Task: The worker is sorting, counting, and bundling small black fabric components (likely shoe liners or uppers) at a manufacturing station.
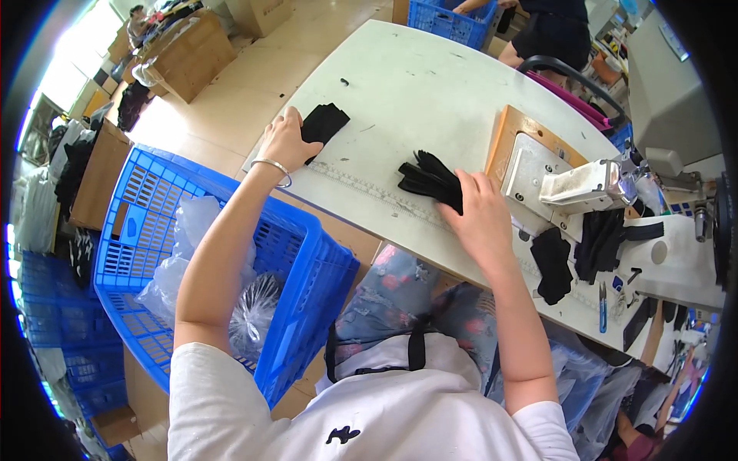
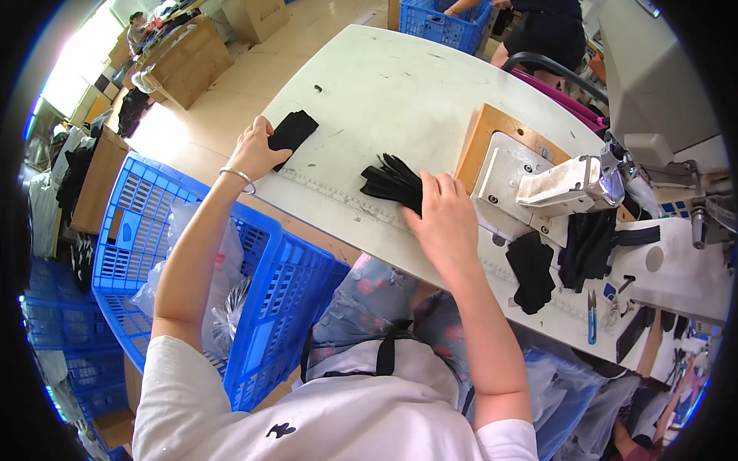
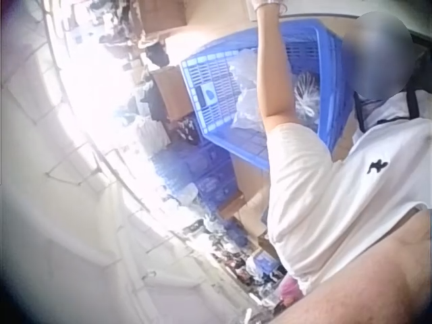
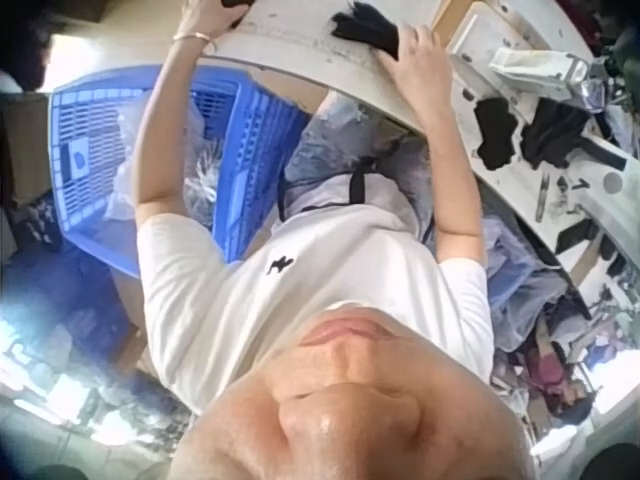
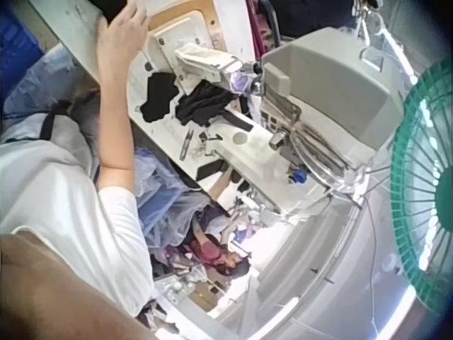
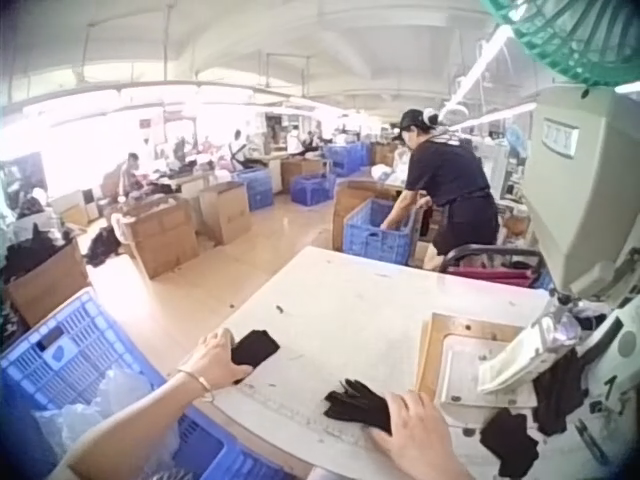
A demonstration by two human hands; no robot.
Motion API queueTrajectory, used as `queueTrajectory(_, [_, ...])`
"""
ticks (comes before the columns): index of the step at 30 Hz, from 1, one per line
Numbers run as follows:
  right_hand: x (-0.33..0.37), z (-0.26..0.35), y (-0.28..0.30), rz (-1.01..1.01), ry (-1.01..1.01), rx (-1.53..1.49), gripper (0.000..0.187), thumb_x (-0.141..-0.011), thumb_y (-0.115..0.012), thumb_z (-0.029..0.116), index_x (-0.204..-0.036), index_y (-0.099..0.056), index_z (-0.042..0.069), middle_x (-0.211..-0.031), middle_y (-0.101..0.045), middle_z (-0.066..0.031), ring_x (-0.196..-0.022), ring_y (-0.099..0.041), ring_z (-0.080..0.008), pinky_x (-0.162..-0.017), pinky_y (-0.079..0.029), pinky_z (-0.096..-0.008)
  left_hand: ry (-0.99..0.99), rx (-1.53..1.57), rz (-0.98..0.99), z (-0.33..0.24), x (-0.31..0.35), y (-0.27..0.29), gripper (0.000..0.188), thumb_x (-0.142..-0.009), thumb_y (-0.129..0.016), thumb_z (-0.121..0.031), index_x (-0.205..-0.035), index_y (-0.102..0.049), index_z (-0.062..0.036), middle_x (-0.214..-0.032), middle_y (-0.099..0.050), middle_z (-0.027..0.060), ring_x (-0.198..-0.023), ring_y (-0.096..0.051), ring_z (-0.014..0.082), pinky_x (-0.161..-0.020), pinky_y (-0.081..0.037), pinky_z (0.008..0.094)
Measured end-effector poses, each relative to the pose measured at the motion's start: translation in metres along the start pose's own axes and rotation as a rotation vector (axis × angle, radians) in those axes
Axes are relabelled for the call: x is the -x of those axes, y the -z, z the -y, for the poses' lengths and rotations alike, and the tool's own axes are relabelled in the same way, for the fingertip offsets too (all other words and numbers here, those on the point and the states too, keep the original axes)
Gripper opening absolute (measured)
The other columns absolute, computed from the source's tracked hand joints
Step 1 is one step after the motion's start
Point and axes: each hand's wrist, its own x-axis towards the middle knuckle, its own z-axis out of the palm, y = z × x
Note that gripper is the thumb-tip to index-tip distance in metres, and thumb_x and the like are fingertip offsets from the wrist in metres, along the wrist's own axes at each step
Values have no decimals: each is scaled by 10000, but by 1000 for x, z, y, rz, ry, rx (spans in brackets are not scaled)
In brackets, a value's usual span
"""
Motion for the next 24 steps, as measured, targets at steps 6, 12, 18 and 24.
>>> queueTrajectory(6, [3, -6, 0, 6, 41, -22, 455, -742, -771, 212, -1121, -609, 20, -1001, -577, -96, -961, -570, -278, -868, -468, -380, -34, -26, -33, -7, -33, -16, 560, -748, -759, -275, -1117, -489, 49, -1171, -554, 271, -1154, -504, 416, -981, -434, 438])
queueTrajectory(12, [3, -13, -10, -40, 85, 41, 432, -750, -764, 198, -1111, -612, 16, -980, -572, -102, -933, -570, -273, -844, -472, -363, -10, -66, -84, -48, -71, -38, 620, -763, -756, -306, -1204, -482, 32, -1239, -548, 219, -1196, -498, 377, -990, -436, 438])
queueTrajectory(18, [-6, -27, -7, -76, 31, -78, 370, -837, -687, 194, -1138, -602, -4, -984, -571, -155, -947, -572, -315, -832, -471, -391, -105, -43, -501, -63, -48, -49, 530, -782, -747, -302, -1170, -518, -23, -1189, -552, 164, -1152, -485, 334, -964, -405, 447])
queueTrajectory(24, [-45, -16, 16, -208, -256, -378, 345, -902, -628, 228, -1156, -592, -2, -1054, -581, -177, -904, -616, -376, -741, -501, -428, -136, 818, 338, -148, 23, -47, 630, -908, -639, -460, -1261, -538, 53, -1161, -628, 164, -1033, -587, 206, -890, -477, 334])
